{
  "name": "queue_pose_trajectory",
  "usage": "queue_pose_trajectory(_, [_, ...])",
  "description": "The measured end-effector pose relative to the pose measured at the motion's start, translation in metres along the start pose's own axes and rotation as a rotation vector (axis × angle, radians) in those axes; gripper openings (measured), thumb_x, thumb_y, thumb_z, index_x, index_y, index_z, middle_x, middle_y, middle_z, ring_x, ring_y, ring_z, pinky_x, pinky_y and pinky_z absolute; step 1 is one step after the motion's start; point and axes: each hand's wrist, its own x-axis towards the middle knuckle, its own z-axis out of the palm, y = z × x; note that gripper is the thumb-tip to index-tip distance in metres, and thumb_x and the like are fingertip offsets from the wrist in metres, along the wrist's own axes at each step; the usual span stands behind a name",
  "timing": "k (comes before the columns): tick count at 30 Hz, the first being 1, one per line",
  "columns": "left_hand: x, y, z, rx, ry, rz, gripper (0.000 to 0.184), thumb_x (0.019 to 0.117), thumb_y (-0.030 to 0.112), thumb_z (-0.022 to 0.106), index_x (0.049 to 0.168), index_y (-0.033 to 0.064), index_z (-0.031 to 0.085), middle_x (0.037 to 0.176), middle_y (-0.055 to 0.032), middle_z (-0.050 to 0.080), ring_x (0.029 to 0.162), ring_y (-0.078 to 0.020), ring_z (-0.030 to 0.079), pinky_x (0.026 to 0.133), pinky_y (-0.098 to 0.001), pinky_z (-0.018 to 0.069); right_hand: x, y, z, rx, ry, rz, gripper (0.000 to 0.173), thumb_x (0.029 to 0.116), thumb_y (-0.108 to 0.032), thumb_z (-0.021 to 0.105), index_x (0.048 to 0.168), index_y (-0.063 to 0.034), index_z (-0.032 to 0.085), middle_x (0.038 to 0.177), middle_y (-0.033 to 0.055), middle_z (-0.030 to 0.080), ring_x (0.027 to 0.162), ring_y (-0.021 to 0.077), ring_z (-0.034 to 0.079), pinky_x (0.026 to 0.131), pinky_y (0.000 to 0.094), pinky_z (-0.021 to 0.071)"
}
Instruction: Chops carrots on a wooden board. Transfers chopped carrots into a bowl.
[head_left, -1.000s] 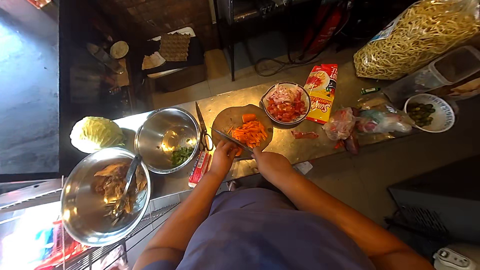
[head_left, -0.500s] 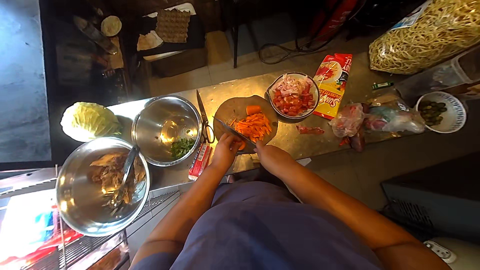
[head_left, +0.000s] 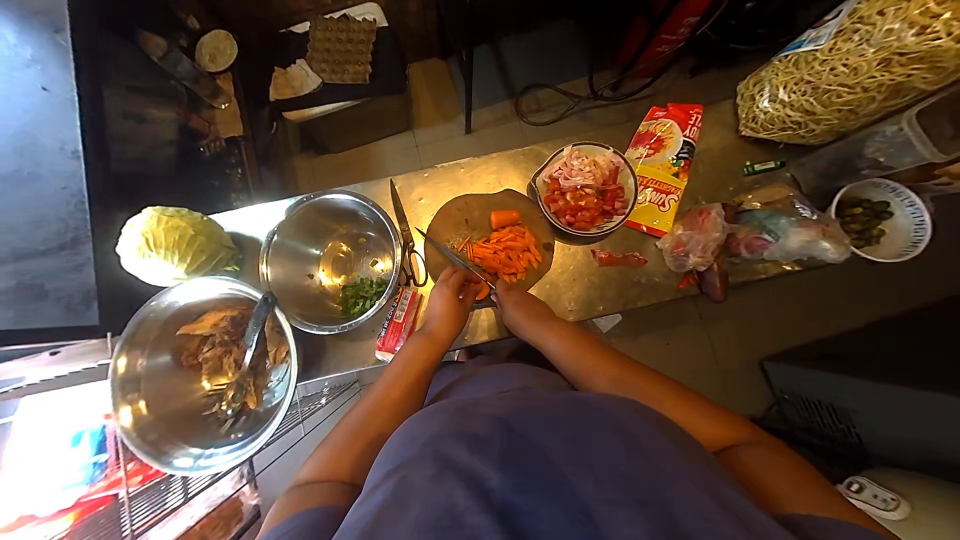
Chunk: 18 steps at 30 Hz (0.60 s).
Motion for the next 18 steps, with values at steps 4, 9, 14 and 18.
queue_pose_trajectory(4, [-0.002,0.0,-0.001,-0.003,-0.008,-0.014,0.016,0.1002,0.013,0.067,0.11,0.0013,0.07,0.116,-0.0158,0.065,0.096,-0.0208,0.069,0.087,-0.0351,0.0595,-0.001,-0.001,0.001,-0.021,-0.021,0.009,0.042,0.1151,-0.033,0.03,0.137,-0.0018,0.047,0.116,0.0248,0.068,0.113,0.0416,0.069,0.093,0.0566,0.0556])
queue_pose_trajectory(9, [-0.001,-0.002,-0.001,-0.034,-0.012,-0.021,0.015,0.1007,0.013,0.066,0.11,0.0016,0.069,0.118,-0.0156,0.065,0.099,-0.0203,0.068,0.089,-0.0342,0.0591,-0.038,-0.019,-0.038,-0.085,0.011,0.024,0.039,0.1148,-0.033,0.031,0.134,-0.0053,0.05,0.114,0.0215,0.068,0.11,0.0396,0.07,0.089,0.056,0.0565])
queue_pose_trajectory(14, [-0.003,-0.002,0.003,-0.058,0.008,-0.022,0.014,0.0996,0.012,0.068,0.108,0.0002,0.068,0.118,-0.0159,0.064,0.099,-0.0196,0.069,0.09,-0.0343,0.0599,-0.06,-0.022,-0.048,-0.135,-0.025,0.074,0.038,0.1148,-0.032,0.031,0.135,-0.0061,0.05,0.113,0.0207,0.069,0.111,0.0389,0.069,0.091,0.0551,0.0561])
queue_pose_trajectory(18, [-0.005,-0.003,0.003,-0.064,0.044,0.004,0.013,0.0989,0.01,0.069,0.106,-0.0005,0.069,0.118,-0.0168,0.065,0.098,-0.0202,0.07,0.089,-0.0346,0.0604,-0.055,-0.026,-0.044,-0.135,-0.065,0.114,0.036,0.1149,-0.03,0.031,0.138,-0.0072,0.048,0.113,0.02,0.069,0.113,0.0387,0.069,0.092,0.0556,0.0557])
